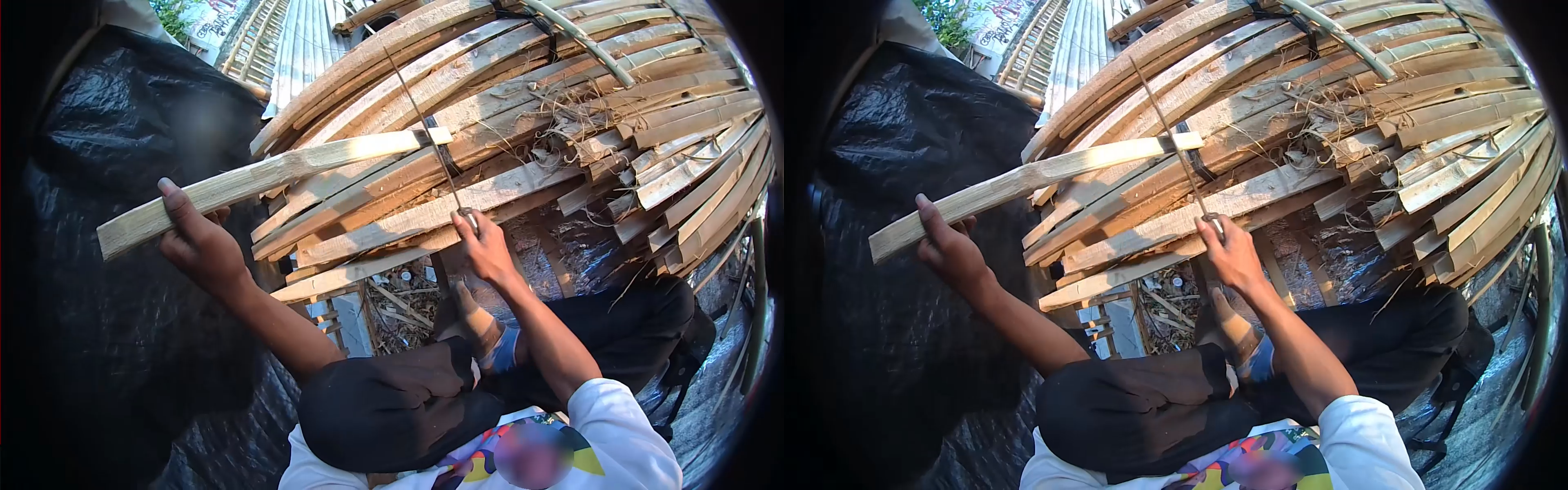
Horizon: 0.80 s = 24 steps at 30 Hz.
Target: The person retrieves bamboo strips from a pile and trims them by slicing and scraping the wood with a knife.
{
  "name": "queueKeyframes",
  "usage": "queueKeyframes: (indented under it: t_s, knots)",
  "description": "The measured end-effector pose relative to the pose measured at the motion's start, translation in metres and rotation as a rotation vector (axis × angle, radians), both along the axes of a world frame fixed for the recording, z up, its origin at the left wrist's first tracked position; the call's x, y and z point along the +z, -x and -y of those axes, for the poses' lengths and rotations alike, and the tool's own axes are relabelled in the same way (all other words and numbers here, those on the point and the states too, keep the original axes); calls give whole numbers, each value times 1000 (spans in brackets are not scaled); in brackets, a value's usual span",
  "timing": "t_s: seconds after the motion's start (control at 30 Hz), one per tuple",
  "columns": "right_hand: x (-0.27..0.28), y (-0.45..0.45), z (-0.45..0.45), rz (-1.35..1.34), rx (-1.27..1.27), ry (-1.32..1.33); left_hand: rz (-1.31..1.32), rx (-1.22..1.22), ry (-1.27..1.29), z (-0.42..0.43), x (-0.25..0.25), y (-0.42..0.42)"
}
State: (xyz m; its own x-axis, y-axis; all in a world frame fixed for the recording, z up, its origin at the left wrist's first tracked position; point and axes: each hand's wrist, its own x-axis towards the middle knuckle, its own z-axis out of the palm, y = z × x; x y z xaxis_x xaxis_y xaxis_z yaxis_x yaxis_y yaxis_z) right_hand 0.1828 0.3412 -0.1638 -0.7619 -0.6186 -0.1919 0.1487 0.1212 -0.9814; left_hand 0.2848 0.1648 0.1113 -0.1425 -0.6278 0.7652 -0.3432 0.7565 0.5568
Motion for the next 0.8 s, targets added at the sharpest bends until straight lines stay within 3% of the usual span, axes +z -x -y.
queueKeyframes:
  t_s: [0.07, 0.13, 0.3, 0.37, 0.43, 0.47, 0.53, 0.67, 0.8]
  knots:
    - [-1, 9, -4, -110, 10, -41, -7, 76, -7, -10, -1, 7]
    - [34, 10, -8, 9, 56, -75, 1, 41, 6, -14, 0, 11]
    - [104, -14, -2, -278, 190, 189, -33, 25, 63, -13, 0, 14]
    - [105, -17, 0, -363, 211, 236, -48, 41, 73, -8, 0, 11]
    - [92, -15, -1, -251, 226, 200, -33, -20, -7, -3, -1, 3]
    - [79, -7, -2, -178, 252, 81, -32, -13, -8, 0, -2, 0]
    - [35, -4, -2, -220, 130, 106, -38, -45, -47, 11, -4, -2]
    - [73, 0, -15, -236, 177, -9, -37, -38, -61, 21, -8, -4]
    - [123, -4, -11, -247, 164, 121, -92, -85, -18, 2, -10, -2]
